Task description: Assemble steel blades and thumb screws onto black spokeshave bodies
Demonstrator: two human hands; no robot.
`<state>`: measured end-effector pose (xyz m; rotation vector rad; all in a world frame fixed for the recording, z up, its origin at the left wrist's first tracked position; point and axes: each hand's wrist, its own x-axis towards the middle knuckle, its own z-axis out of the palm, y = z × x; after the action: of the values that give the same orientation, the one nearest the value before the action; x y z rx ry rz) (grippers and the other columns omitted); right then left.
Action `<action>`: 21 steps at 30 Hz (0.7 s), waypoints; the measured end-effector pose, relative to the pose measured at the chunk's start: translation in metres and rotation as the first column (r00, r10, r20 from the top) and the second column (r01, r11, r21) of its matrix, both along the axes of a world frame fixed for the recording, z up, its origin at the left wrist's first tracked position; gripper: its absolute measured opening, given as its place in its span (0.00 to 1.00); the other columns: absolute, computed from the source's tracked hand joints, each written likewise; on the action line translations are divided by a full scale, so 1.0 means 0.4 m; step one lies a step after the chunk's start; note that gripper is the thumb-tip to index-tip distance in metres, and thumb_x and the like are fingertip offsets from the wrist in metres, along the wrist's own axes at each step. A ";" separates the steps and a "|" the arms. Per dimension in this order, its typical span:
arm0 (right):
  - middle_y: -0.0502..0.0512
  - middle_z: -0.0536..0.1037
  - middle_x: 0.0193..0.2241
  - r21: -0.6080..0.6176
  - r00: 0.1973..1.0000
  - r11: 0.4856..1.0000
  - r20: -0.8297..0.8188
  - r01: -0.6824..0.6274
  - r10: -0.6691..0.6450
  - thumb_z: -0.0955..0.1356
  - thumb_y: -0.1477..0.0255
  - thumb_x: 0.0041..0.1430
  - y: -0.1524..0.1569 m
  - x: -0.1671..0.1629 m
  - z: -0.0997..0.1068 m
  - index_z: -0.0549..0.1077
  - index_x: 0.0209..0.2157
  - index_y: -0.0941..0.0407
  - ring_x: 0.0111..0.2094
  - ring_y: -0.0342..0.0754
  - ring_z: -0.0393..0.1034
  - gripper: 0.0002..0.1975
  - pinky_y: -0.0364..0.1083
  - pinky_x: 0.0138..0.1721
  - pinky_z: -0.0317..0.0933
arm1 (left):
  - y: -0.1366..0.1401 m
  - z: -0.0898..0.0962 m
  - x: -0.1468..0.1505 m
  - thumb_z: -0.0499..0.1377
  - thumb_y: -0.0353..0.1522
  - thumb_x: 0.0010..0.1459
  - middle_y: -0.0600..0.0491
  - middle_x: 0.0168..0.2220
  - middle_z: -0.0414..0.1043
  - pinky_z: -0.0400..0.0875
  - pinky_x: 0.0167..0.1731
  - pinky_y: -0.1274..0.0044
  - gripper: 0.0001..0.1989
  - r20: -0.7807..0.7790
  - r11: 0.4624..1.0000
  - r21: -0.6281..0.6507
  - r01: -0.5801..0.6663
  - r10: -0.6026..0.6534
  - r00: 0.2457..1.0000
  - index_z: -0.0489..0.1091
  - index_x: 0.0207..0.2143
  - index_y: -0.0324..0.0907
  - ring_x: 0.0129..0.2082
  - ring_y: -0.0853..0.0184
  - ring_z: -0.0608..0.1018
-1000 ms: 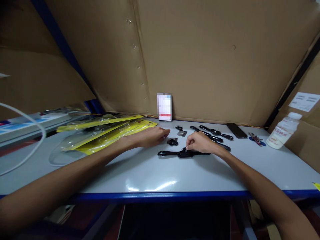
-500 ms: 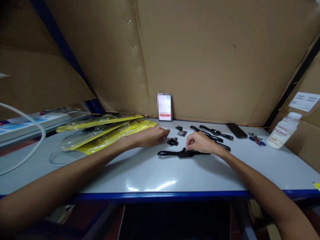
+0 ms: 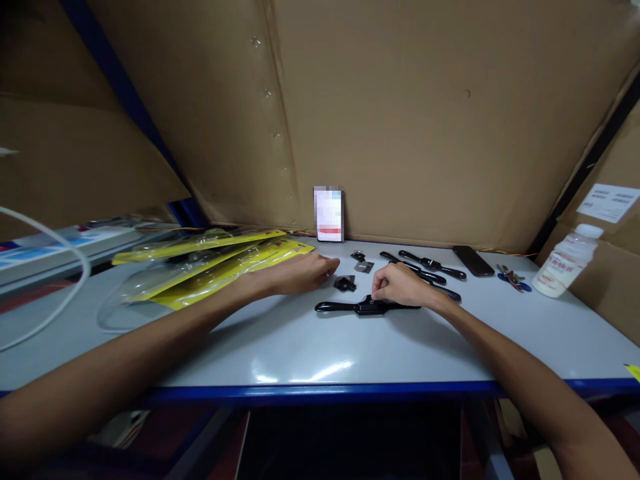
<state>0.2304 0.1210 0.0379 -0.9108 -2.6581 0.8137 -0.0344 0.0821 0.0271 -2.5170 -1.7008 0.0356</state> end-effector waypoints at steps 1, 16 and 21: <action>0.48 0.76 0.22 0.002 1.000 1.000 0.000 0.001 -0.001 0.72 0.75 0.52 0.000 0.000 0.000 0.77 0.26 0.57 0.25 0.43 0.68 0.02 0.44 0.30 0.57 | -0.001 0.001 0.000 0.54 0.25 0.60 0.45 0.31 0.77 0.54 0.24 0.74 0.07 0.003 1.000 -0.001 -0.001 0.001 1.000 0.70 0.36 0.41 0.25 0.63 0.73; 0.47 0.75 0.21 0.007 1.000 1.000 -0.006 0.001 -0.001 0.71 0.76 0.52 -0.002 -0.001 0.001 0.76 0.26 0.57 0.25 0.42 0.67 0.02 0.42 0.29 0.56 | -0.001 0.000 -0.001 0.54 0.24 0.59 0.48 0.29 0.75 0.51 0.24 0.74 0.07 0.037 1.000 0.006 0.008 -0.008 0.999 0.69 0.35 0.41 0.23 0.65 0.70; 0.47 0.75 0.21 0.001 1.000 1.000 -0.020 0.012 -0.012 0.71 0.76 0.52 0.001 -0.001 -0.001 0.75 0.26 0.57 0.25 0.42 0.67 0.02 0.42 0.29 0.56 | 0.005 -0.004 -0.007 0.55 0.24 0.59 0.49 0.28 0.74 0.53 0.24 0.74 0.06 0.091 0.999 0.023 0.035 -0.037 0.995 0.70 0.33 0.42 0.23 0.66 0.70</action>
<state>0.2299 0.1213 0.0373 -0.9123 -2.6334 0.8138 -0.0372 0.0840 0.0254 -2.5700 -1.6779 -0.1016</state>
